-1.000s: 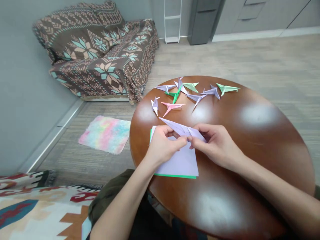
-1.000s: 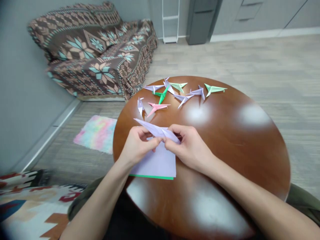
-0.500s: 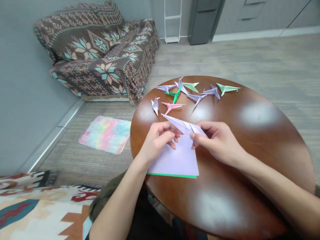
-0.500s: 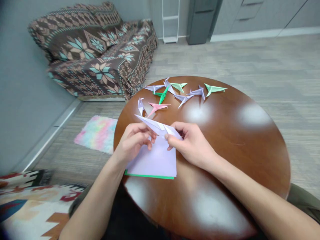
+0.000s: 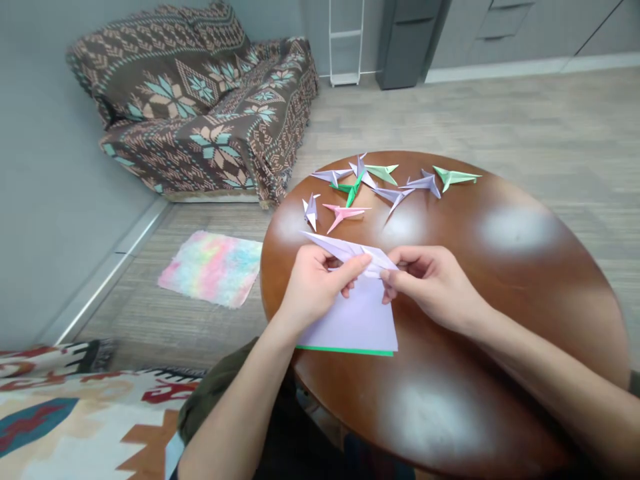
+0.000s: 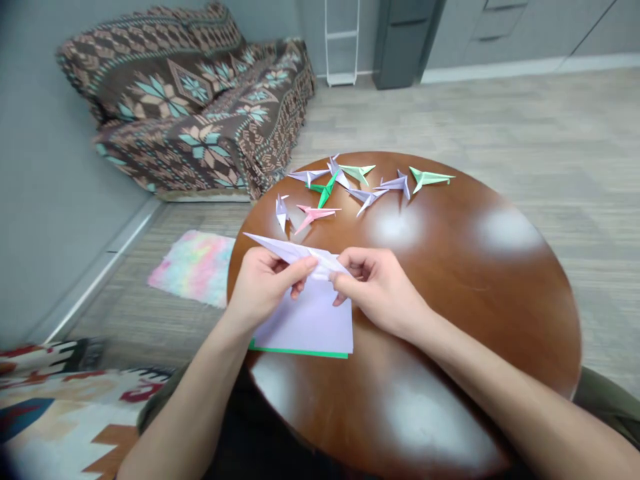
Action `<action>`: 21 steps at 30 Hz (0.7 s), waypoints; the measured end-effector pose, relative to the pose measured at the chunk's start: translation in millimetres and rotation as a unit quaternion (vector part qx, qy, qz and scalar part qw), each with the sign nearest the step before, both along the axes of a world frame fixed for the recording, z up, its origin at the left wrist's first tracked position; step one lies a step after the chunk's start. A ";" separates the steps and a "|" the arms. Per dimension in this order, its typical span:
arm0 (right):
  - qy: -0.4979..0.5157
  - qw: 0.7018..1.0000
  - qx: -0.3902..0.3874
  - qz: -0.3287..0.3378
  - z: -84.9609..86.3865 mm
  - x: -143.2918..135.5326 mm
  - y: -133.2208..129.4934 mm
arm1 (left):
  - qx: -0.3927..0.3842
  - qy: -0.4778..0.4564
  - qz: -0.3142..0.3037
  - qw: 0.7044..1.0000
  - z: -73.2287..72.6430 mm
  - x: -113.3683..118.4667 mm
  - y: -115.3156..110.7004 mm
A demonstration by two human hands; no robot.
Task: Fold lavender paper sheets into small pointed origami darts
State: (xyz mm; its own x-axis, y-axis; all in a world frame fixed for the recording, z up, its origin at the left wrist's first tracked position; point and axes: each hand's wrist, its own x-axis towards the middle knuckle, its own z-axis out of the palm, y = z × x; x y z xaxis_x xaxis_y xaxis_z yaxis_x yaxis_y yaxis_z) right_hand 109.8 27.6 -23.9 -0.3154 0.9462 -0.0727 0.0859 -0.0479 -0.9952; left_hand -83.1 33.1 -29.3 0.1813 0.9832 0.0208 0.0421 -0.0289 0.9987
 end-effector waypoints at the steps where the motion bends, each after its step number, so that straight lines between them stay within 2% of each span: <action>1: 0.005 1.000 0.000 -0.001 -0.3 0.0 -0.1 | 0.001 0.000 0.000 1.000 0.4 -0.1 -0.1; 9: -0.007 0.999 0.039 0.008 1.3 -0.7 -4.0 | -0.021 -0.042 -0.003 0.999 -3.6 11.0 -4.7; 18: 0.063 0.986 0.082 -0.128 0.9 -2.5 -8.0 | -0.085 -0.236 0.081 0.965 -13.2 28.2 -10.9; 21: 0.103 0.981 0.083 -0.140 0.3 -5.2 -10.7 | -0.084 -0.272 0.117 0.951 -14.3 36.5 -15.6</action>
